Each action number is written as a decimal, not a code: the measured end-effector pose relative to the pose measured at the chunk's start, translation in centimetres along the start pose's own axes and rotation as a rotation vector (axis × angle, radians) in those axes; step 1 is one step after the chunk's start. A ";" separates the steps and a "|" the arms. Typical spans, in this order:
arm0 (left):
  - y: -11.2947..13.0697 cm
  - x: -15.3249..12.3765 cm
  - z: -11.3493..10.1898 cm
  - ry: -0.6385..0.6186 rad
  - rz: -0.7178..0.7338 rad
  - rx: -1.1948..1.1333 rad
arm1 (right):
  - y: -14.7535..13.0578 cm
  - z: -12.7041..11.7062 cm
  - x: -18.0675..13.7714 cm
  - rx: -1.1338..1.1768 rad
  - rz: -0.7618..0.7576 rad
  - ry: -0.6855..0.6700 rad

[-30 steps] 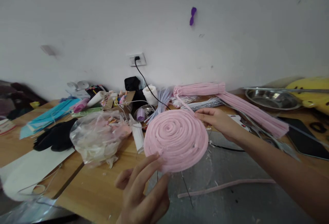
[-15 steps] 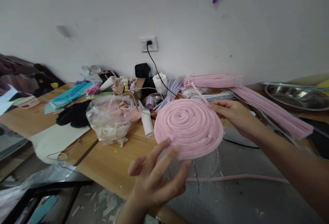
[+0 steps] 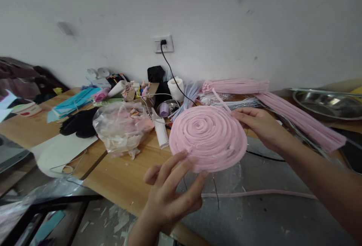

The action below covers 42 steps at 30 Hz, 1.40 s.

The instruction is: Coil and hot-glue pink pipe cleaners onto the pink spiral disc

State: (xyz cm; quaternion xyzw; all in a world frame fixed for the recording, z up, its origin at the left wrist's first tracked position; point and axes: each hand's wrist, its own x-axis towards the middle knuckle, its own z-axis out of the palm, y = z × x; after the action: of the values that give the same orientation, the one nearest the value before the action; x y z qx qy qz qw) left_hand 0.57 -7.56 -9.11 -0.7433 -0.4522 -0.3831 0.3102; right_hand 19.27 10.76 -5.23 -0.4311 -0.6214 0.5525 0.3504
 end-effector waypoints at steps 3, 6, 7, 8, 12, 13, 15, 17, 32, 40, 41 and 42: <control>0.0 0.1 0.1 0.004 0.002 0.002 | 0.1 0.0 0.0 0.003 0.011 -0.003; -0.1 0.1 0.1 0.013 0.001 -0.001 | 0.1 -0.1 0.1 0.003 0.019 0.004; -0.1 0.1 0.1 0.010 0.004 -0.002 | 0.2 -0.1 0.1 0.001 0.021 0.009; -0.1 0.1 0.1 0.005 0.009 -0.002 | 0.2 -0.1 0.1 0.001 0.022 0.013; -0.2 0.2 0.1 0.001 0.016 0.005 | 0.2 -0.1 0.1 0.010 0.021 0.005; -0.2 0.2 0.1 0.003 0.017 0.003 | 0.1 -0.1 0.1 0.013 0.024 0.005; -0.1 0.2 0.1 0.005 0.024 -0.005 | 0.0 0.0 0.0 0.019 0.031 0.011; 0.0 0.3 0.2 0.008 0.027 -0.012 | -0.1 0.0 0.0 0.025 0.033 0.018; 0.7 0.4 0.4 0.068 -0.132 -0.062 | 0.0 -0.1 -0.2 0.013 0.013 0.019; 0.8 0.1 0.4 0.105 -0.147 -0.093 | 0.3 -0.1 -0.3 0.023 -0.010 0.000; 0.8 0.0 0.4 0.109 -0.163 -0.102 | 0.3 -0.1 -0.3 0.022 -0.020 0.000; 0.9 0.0 0.5 0.109 -0.180 -0.108 | 0.3 0.0 -0.4 0.020 -0.028 0.002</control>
State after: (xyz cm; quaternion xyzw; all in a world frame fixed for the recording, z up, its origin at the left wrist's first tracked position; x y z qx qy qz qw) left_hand 1.50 -7.55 -9.49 -0.6935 -0.4782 -0.4730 0.2582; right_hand 19.47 10.45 -5.47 -0.4192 -0.6215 0.5534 0.3631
